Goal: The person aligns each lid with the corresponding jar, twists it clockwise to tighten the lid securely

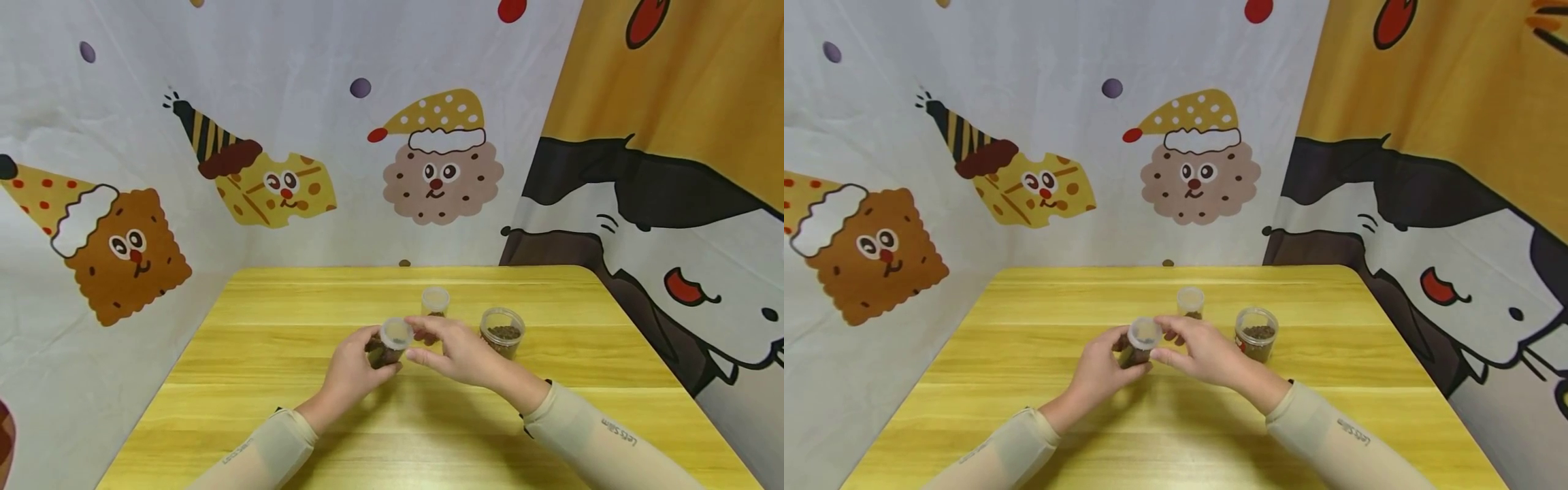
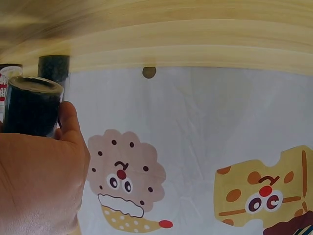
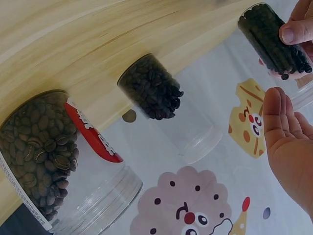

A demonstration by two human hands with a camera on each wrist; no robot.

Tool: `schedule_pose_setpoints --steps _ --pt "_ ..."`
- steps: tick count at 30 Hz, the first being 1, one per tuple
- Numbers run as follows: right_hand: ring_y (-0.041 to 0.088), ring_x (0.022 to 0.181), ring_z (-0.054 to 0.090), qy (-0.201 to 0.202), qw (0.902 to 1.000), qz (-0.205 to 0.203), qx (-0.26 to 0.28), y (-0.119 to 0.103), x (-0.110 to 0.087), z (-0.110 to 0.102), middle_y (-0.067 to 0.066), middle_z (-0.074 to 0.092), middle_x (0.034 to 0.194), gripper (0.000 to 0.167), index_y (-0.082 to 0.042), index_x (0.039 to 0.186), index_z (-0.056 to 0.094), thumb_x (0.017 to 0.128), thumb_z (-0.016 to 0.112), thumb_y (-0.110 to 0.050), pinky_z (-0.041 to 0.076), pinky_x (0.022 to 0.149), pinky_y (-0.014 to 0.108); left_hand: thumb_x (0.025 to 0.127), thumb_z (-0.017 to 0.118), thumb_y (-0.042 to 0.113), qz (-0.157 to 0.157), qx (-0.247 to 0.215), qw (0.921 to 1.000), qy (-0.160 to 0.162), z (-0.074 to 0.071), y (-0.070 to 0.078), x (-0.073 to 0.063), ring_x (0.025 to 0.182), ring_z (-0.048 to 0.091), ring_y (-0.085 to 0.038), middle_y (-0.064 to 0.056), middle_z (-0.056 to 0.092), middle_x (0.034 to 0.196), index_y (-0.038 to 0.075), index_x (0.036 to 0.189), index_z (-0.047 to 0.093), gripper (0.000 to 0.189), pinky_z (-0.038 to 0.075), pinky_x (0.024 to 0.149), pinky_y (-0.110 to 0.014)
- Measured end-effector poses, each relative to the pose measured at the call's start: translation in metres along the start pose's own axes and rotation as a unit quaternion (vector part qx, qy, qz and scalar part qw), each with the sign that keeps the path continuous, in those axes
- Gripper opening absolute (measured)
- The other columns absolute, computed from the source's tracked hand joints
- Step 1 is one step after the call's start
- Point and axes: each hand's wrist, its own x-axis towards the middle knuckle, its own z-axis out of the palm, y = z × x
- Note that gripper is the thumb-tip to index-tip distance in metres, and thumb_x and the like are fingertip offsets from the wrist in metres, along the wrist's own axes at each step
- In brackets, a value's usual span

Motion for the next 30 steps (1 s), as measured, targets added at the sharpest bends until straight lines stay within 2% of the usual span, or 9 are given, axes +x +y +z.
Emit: schedule_pose_setpoints --steps 11,30 --pt "0.024 0.109 0.075 -0.002 0.9998 -0.020 -0.005 0.001 0.000 0.001 0.008 0.074 0.129 0.055 -0.007 0.150 0.059 0.104 0.072 -0.033 0.066 0.092 0.037 0.081 0.095 0.021 -0.017 -0.038 0.9991 -0.005 0.000 -0.004 0.001 0.112 0.075 -0.020 -0.005 0.075 0.128 0.011 0.136 0.068 0.062 0.065 0.096 -0.040" --pt "0.021 0.113 0.074 -0.009 0.9998 -0.011 -0.014 0.000 -0.002 0.002 0.007 0.073 0.134 0.054 -0.009 0.150 0.059 0.105 0.070 -0.036 0.065 0.096 0.038 0.081 0.095 0.022 -0.044 -0.040 0.9982 0.008 -0.004 -0.011 0.003 0.108 0.075 -0.024 -0.008 0.077 0.123 0.008 0.132 0.069 0.059 0.065 0.094 -0.047"
